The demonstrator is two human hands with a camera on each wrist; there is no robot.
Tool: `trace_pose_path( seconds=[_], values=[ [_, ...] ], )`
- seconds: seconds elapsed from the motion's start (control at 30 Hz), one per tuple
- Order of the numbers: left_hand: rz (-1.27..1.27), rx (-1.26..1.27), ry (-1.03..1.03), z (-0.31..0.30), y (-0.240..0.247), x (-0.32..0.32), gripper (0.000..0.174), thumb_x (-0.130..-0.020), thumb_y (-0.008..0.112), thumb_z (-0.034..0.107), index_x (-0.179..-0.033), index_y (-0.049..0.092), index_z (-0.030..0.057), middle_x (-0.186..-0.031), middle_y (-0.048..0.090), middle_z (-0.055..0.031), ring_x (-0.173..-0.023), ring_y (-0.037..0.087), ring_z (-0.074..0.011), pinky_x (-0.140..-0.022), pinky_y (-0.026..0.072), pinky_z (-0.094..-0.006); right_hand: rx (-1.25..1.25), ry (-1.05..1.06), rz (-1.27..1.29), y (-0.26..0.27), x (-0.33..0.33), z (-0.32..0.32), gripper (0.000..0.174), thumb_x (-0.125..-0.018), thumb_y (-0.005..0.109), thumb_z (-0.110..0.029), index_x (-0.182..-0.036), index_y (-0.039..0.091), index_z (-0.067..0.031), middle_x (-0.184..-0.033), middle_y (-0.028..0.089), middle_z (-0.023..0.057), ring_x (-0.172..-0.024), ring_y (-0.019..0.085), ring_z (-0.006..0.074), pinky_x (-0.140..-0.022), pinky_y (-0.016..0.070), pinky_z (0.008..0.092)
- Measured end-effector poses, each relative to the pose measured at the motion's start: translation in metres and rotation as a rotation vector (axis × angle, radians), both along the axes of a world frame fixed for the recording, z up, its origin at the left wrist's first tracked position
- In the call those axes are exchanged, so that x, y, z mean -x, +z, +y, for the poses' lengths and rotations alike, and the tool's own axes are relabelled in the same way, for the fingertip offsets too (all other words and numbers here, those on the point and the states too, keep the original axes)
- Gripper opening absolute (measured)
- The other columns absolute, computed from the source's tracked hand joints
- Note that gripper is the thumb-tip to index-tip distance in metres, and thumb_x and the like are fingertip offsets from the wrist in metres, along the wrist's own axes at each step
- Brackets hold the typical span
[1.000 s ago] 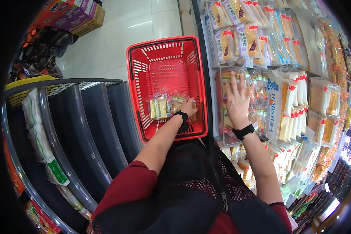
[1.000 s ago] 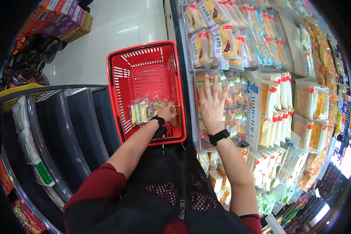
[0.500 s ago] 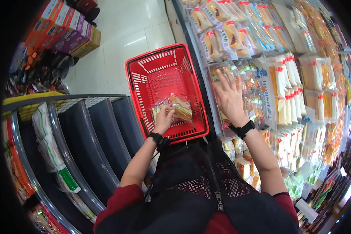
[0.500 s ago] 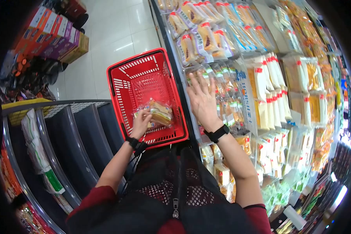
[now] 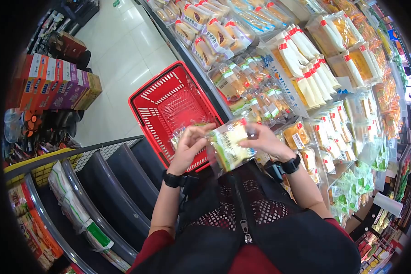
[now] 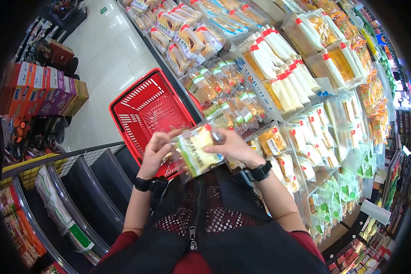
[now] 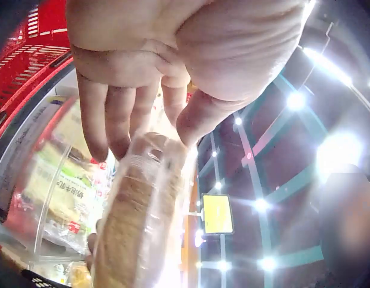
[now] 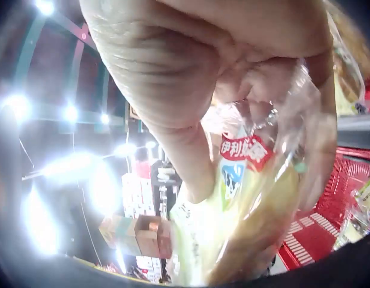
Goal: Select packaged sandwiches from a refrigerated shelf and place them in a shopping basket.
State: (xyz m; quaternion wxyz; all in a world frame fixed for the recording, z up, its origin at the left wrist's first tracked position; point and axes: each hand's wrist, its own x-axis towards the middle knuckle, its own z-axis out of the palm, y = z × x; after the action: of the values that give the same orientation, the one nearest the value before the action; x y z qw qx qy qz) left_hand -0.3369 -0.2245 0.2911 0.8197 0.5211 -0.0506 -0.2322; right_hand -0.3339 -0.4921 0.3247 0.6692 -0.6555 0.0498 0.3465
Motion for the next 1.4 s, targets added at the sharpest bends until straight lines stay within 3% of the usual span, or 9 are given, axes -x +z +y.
trace_pose_path(
  seconds=[0.17, 0.3, 0.53, 0.73, 0.93, 0.97, 1.1, 1.3, 1.4],
  values=[
    [-0.015, -0.150, 0.083, -0.016, -0.007, 0.002, 0.044, -0.092, 0.058, 0.013, -0.131, 0.041, 0.0043, -0.136, 0.046, -0.0166, -0.114, 0.054, -0.0208, -0.097, 0.0442, -0.0342, 0.701, -0.283, -0.333, 0.034, 0.001, -0.027, 0.041, -0.076, 0.077, -0.021, -0.102, 0.055, 0.0012, -0.087, 0.064, 0.0145, -0.080, 0.063, 0.0214, -0.072, 0.0489, 0.0334],
    [0.102, -0.233, 0.046, -0.004, -0.030, 0.011, 0.046, -0.092, 0.059, 0.014, -0.133, 0.042, 0.0041, -0.132, 0.049, -0.0130, -0.113, 0.054, -0.0186, -0.097, 0.0445, -0.0324, 0.815, -0.347, -0.650, 0.018, 0.001, -0.030, 0.045, -0.075, 0.076, -0.021, -0.109, 0.054, -0.0002, -0.094, 0.063, 0.0190, -0.083, 0.064, 0.0339, -0.073, 0.0502, 0.0380],
    [0.156, -0.301, 0.036, 0.003, -0.052, 0.025, 0.043, -0.092, 0.060, 0.014, -0.130, 0.045, 0.0041, -0.126, 0.054, -0.0100, -0.111, 0.055, -0.0168, -0.097, 0.0444, -0.0308, 0.971, -0.199, -0.762, 0.002, 0.002, -0.012, 0.046, -0.075, 0.074, -0.019, -0.114, 0.055, -0.0038, -0.105, 0.062, 0.0172, -0.094, 0.062, 0.0353, -0.078, 0.0503, 0.0416],
    [0.147, -0.338, 0.011, -0.011, -0.045, 0.026, 0.049, -0.089, 0.065, 0.016, -0.131, 0.044, 0.0023, -0.124, 0.055, -0.0113, -0.114, 0.054, -0.0184, -0.098, 0.0429, -0.0318, 0.894, -0.174, -0.659, 0.028, 0.001, -0.018, 0.047, -0.075, 0.074, -0.017, -0.117, 0.055, -0.0045, -0.101, 0.065, 0.0178, -0.090, 0.064, 0.0337, -0.076, 0.0516, 0.0399],
    [-0.458, -0.575, -0.109, -0.048, 0.009, -0.004, 0.070, -0.087, 0.068, 0.016, -0.143, 0.028, 0.0020, -0.135, 0.047, -0.0123, -0.123, 0.047, -0.0190, -0.101, 0.0394, -0.0340, 0.535, -0.069, -0.536, 0.070, 0.002, -0.009, 0.053, -0.076, 0.074, -0.009, -0.124, 0.051, -0.0056, -0.098, 0.067, 0.0157, -0.086, 0.067, 0.0264, -0.076, 0.0528, 0.0360],
    [-0.200, -0.319, -0.182, -0.055, 0.000, -0.002, 0.066, -0.089, 0.066, 0.018, -0.141, 0.030, 0.0010, -0.132, 0.049, -0.0115, -0.119, 0.050, -0.0177, -0.100, 0.0412, -0.0338, 0.435, -0.067, -0.440, 0.074, 0.002, -0.007, 0.057, -0.076, 0.074, -0.008, -0.127, 0.049, -0.0061, -0.102, 0.067, 0.0142, -0.090, 0.067, 0.0230, -0.078, 0.0526, 0.0348],
    [-0.019, -0.113, -0.231, -0.067, -0.014, -0.007, 0.056, -0.093, 0.061, 0.022, -0.138, 0.034, 0.0013, -0.129, 0.051, -0.0098, -0.116, 0.052, -0.0167, -0.097, 0.0449, -0.0330, 0.036, -0.359, -0.213, 0.062, 0.002, -0.012, 0.072, -0.079, 0.075, -0.010, -0.137, 0.035, -0.0026, -0.121, 0.059, 0.0103, -0.111, 0.055, 0.0149, -0.086, 0.0496, 0.0304],
    [0.292, 0.057, -0.274, -0.078, -0.025, -0.015, 0.056, -0.095, 0.059, 0.025, -0.139, 0.033, 0.0018, -0.131, 0.049, -0.0114, -0.116, 0.052, -0.0180, -0.096, 0.0444, -0.0328, 0.250, -0.185, -0.182, 0.026, 0.017, -0.015, 0.063, -0.080, 0.073, -0.011, -0.133, 0.040, -0.0014, -0.113, 0.061, 0.0134, -0.102, 0.059, 0.0175, -0.083, 0.0509, 0.0326],
    [-0.015, -0.284, -0.153, -0.080, -0.041, -0.012, 0.060, -0.095, 0.058, 0.023, -0.142, 0.027, 0.0029, -0.132, 0.045, -0.0137, -0.114, 0.054, -0.0192, -0.094, 0.0446, -0.0318, 0.501, -0.250, -0.437, 0.016, 0.015, -0.023, 0.049, -0.078, 0.071, -0.007, -0.122, 0.050, -0.0007, -0.100, 0.063, 0.0148, -0.085, 0.064, 0.0187, -0.073, 0.0511, 0.0334]
  ],
)
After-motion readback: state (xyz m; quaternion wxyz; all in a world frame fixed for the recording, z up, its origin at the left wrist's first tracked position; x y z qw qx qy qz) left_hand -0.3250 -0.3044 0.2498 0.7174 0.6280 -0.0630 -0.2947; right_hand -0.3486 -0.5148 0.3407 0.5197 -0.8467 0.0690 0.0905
